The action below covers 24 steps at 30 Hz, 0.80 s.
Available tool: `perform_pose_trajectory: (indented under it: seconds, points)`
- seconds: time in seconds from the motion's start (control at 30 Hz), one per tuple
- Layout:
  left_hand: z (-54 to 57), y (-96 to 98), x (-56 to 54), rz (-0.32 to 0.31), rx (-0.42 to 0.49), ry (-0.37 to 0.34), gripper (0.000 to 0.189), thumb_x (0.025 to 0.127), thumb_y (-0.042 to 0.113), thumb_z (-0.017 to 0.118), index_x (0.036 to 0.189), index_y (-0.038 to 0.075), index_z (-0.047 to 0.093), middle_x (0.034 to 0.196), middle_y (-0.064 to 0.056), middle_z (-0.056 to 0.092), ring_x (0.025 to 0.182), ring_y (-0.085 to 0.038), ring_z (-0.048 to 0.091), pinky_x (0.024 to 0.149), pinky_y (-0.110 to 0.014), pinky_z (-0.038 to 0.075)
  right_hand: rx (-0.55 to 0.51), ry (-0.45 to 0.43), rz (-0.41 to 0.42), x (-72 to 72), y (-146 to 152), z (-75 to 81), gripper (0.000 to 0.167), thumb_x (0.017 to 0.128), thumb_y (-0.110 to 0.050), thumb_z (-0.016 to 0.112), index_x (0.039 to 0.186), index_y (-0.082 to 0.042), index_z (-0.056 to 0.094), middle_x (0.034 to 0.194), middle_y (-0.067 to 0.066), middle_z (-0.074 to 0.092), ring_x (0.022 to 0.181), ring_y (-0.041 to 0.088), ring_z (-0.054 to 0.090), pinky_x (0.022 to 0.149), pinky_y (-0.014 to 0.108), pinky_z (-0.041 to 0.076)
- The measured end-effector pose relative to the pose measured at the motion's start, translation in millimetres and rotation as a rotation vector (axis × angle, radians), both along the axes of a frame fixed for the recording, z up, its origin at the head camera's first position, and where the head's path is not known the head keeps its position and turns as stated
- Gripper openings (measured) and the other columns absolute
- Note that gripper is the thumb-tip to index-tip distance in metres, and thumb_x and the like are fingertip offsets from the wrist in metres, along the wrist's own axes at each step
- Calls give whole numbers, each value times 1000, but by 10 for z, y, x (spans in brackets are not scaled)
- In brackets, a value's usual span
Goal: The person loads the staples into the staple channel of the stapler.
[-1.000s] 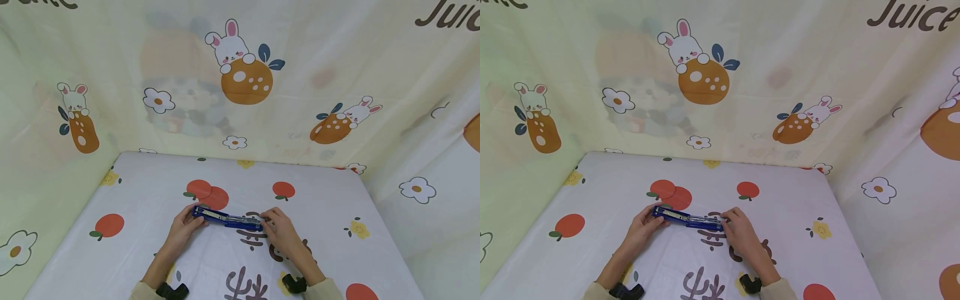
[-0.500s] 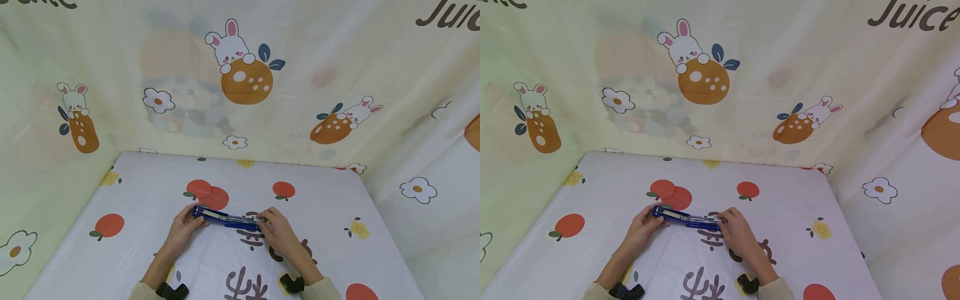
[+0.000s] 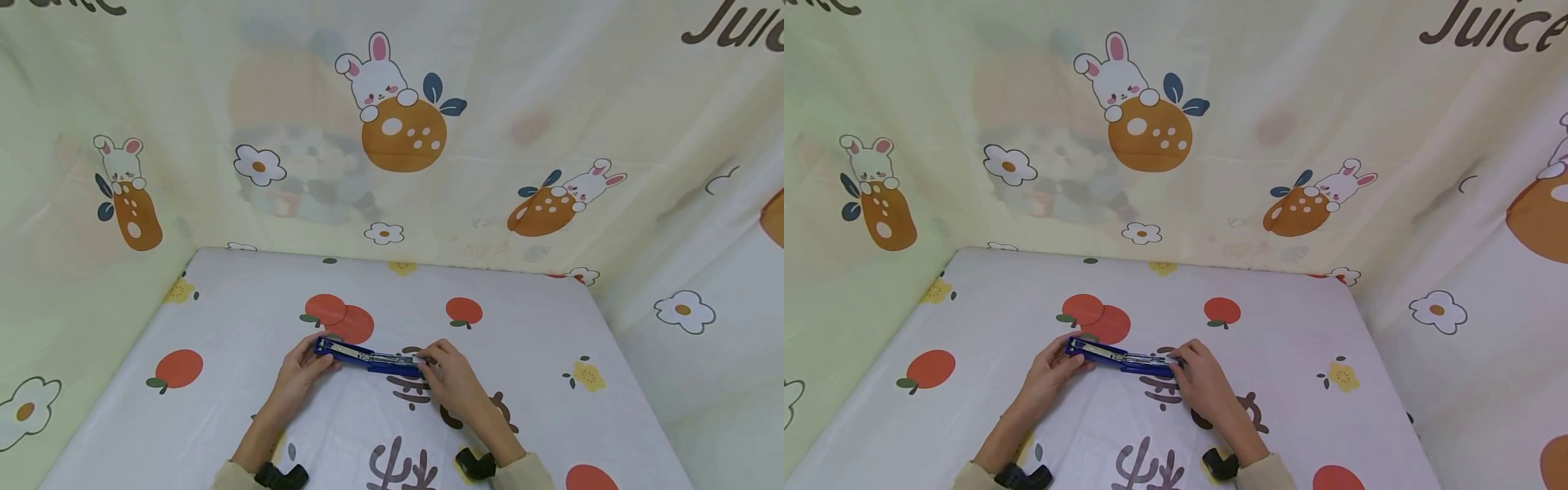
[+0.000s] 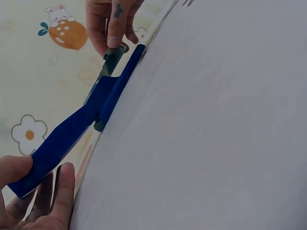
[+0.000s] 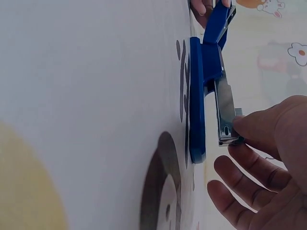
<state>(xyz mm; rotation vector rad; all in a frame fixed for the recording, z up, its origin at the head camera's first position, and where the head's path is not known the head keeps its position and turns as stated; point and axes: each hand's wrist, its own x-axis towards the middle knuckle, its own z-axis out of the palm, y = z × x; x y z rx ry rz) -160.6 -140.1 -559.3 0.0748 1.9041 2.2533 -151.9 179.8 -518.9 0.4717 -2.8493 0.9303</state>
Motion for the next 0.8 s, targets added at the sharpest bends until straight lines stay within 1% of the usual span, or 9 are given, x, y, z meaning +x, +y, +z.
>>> perform_pose_trajectory:
  seconds: [0.3, 0.53, 0.8]
  points:
    - [-5, 4, 13, 12, 3, 18, 58, 104, 8, 67, 157, 1, 43, 145, -19, 57, 106, -14, 75, 96, -24, 62, 7, 7, -10, -9, 11, -30, 17, 95, -12, 79, 112, -14, 77, 110, -1, 67, 96, 9, 63, 87, 29, 61]
    - [12, 2, 7, 4, 4, 5, 57, 104, 8, 67, 157, 5, 44, 150, -24, 53, 107, -12, 73, 97, -24, 62, -8, 0, 6, -7, 29, -25, 17, 96, -12, 78, 113, -14, 77, 111, -1, 67, 97, 10, 65, 88, 30, 62]
    - [17, 3, 7, 5, 6, -14, 57, 104, 7, 66, 157, 6, 44, 152, -26, 52, 107, -12, 73, 97, -24, 62, 0, 1, 4, -14, 36, -48, 17, 96, -12, 79, 112, -15, 76, 110, -3, 67, 97, 10, 65, 88, 29, 62]
